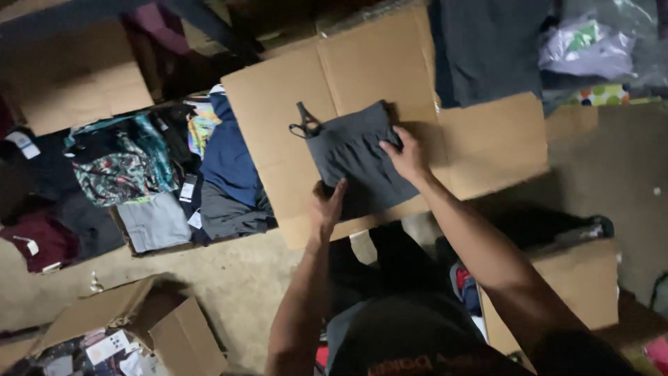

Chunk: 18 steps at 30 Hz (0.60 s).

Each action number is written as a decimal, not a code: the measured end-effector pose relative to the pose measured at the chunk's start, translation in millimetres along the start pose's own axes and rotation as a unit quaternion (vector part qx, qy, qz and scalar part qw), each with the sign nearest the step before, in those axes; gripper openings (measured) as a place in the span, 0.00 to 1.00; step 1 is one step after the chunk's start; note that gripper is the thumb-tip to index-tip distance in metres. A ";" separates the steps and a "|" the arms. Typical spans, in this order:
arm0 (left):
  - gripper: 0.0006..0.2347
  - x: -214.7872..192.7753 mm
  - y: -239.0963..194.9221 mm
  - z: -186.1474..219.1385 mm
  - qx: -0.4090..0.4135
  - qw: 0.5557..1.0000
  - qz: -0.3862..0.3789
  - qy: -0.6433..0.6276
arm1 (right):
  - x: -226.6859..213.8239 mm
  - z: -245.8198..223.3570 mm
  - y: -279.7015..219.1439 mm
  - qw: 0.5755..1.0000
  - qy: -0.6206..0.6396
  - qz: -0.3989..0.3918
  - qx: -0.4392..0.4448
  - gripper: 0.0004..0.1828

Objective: Folding garments and organizing them on a surface in a storage area.

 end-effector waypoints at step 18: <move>0.31 105.2 -70.0 211.5 -0.013 0.975 -0.178 -0.133 | -192.3 -26.0 85.8 0.980 0.075 0.111 0.149 0.34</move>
Point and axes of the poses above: each hand's wrist, its own y-axis towards the middle knuckle, its own x-axis out of the palm, z = x × y, the point moved 1 cm from there along y, towards the middle knuckle, and after that the axes turned 13 degrees about z, right-handed, at the moved point
